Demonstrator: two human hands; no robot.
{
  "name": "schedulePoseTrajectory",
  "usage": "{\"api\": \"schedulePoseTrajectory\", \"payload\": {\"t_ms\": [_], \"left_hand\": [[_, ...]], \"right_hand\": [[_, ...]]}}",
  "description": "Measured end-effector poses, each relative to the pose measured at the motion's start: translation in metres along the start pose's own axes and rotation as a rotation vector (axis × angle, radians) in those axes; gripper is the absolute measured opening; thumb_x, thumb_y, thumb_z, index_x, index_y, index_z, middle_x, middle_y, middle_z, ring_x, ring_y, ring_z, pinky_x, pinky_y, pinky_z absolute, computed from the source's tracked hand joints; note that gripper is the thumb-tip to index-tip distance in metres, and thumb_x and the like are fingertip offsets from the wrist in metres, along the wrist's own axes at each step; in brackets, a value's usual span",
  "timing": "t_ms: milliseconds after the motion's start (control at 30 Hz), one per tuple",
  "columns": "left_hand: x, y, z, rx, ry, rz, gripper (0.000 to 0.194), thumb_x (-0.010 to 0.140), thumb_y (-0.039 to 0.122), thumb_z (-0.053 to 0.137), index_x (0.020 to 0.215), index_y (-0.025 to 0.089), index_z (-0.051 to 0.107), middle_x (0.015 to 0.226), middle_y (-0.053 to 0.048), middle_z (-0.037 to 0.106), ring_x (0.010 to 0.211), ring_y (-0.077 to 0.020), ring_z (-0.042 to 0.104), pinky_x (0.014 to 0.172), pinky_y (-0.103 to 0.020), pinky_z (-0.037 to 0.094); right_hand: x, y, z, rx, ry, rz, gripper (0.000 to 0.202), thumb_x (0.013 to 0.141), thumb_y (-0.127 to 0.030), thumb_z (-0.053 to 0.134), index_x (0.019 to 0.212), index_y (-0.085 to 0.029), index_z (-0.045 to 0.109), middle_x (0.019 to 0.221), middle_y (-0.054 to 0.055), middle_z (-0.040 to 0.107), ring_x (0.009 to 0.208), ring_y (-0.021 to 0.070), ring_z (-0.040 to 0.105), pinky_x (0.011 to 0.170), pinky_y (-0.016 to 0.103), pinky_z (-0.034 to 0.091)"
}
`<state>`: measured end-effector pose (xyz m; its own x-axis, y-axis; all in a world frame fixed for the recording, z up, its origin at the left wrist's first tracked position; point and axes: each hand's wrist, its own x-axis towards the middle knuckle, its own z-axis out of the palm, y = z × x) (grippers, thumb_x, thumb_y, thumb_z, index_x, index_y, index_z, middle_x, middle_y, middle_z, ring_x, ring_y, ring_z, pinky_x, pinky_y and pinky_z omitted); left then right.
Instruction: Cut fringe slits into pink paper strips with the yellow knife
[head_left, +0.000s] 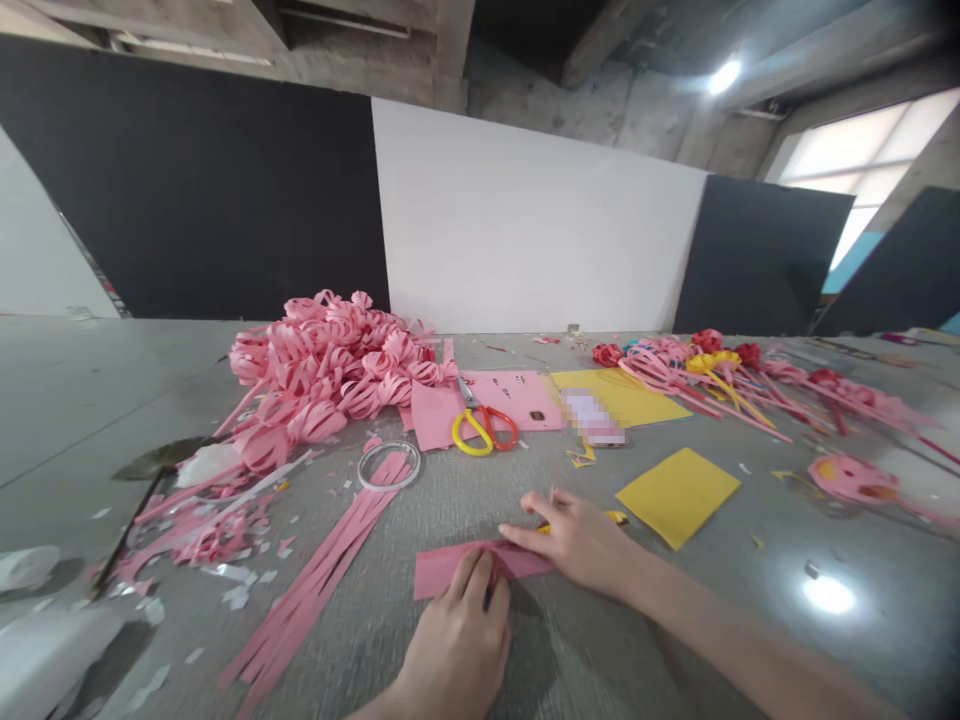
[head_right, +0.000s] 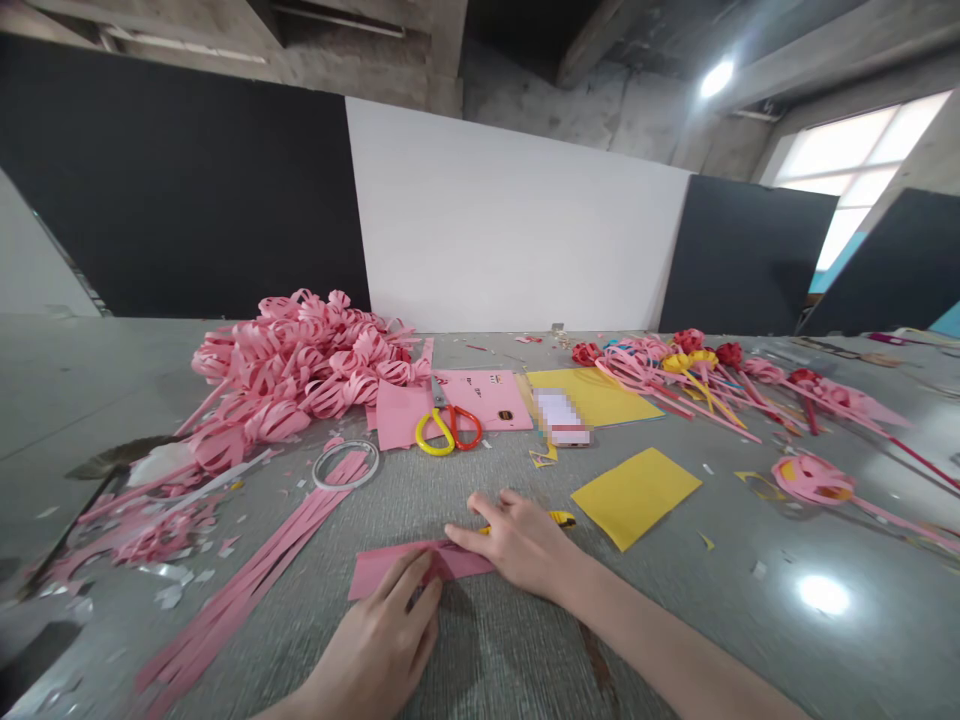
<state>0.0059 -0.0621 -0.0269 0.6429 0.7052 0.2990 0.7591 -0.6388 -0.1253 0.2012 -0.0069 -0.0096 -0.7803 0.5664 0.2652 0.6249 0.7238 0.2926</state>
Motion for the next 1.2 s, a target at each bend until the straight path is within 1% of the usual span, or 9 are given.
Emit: {"api": "schedulePoseTrajectory", "payload": {"t_ms": [100, 333, 667, 900, 1000, 1200], "left_hand": [[0.0, 0.0, -0.001, -0.002, 0.002, -0.005, 0.032, 0.071, 0.005, 0.043, 0.099, 0.011, 0.055, 0.111, -0.015, 0.055, 0.105, -0.0251, 0.049, 0.078, -0.032, 0.049], [-0.002, 0.0, 0.0, -0.008, 0.019, 0.01, 0.033, 0.071, 0.004, 0.041, 0.1, 0.009, 0.055, 0.109, -0.016, 0.056, 0.104, -0.026, 0.05, 0.078, -0.032, 0.05], [-0.001, -0.002, 0.0, 0.015, 0.013, 0.016, 0.034, 0.071, 0.005, 0.04, 0.102, 0.01, 0.055, 0.11, -0.015, 0.056, 0.104, -0.025, 0.05, 0.077, -0.031, 0.05], [-0.001, -0.001, -0.001, 0.019, 0.007, 0.031, 0.035, 0.071, 0.004, 0.041, 0.103, 0.008, 0.055, 0.11, -0.015, 0.056, 0.104, -0.0257, 0.05, 0.078, -0.031, 0.05], [0.0, -0.001, -0.002, 0.022, 0.002, 0.038, 0.036, 0.071, 0.003, 0.041, 0.103, 0.008, 0.054, 0.11, -0.015, 0.056, 0.104, -0.0259, 0.05, 0.079, -0.031, 0.049], [0.0, -0.002, -0.001, -0.03, 0.014, 0.028, 0.038, 0.07, 0.001, 0.038, 0.104, 0.007, 0.053, 0.107, -0.015, 0.056, 0.103, -0.0253, 0.05, 0.076, -0.031, 0.051]], "right_hand": [[-0.001, 0.001, 0.001, 0.014, -0.005, 0.016, 0.034, 0.088, -0.02, 0.036, 0.117, -0.032, 0.047, 0.097, 0.007, 0.049, 0.067, 0.0124, 0.045, 0.066, 0.029, 0.04], [-0.002, 0.003, 0.001, 0.022, -0.015, 0.027, 0.032, 0.087, -0.02, 0.038, 0.115, -0.032, 0.049, 0.099, 0.006, 0.049, 0.072, 0.0129, 0.047, 0.068, 0.028, 0.04], [-0.005, 0.006, 0.003, 0.035, -0.013, 0.018, 0.032, 0.086, -0.019, 0.04, 0.115, -0.031, 0.049, 0.098, 0.006, 0.049, 0.072, 0.013, 0.047, 0.068, 0.028, 0.038], [-0.005, 0.007, 0.002, 0.034, -0.022, 0.017, 0.032, 0.085, -0.019, 0.041, 0.114, -0.032, 0.049, 0.097, 0.005, 0.049, 0.07, 0.0132, 0.046, 0.068, 0.028, 0.037], [-0.008, 0.011, 0.001, 0.035, -0.038, 0.015, 0.033, 0.085, -0.017, 0.042, 0.114, -0.031, 0.049, 0.097, 0.005, 0.049, 0.073, 0.014, 0.047, 0.068, 0.028, 0.037], [-0.022, 0.024, 0.003, 0.06, -0.049, 0.046, 0.035, 0.085, -0.013, 0.038, 0.115, -0.026, 0.049, 0.096, 0.006, 0.05, 0.073, 0.0133, 0.048, 0.07, 0.029, 0.038]]}}
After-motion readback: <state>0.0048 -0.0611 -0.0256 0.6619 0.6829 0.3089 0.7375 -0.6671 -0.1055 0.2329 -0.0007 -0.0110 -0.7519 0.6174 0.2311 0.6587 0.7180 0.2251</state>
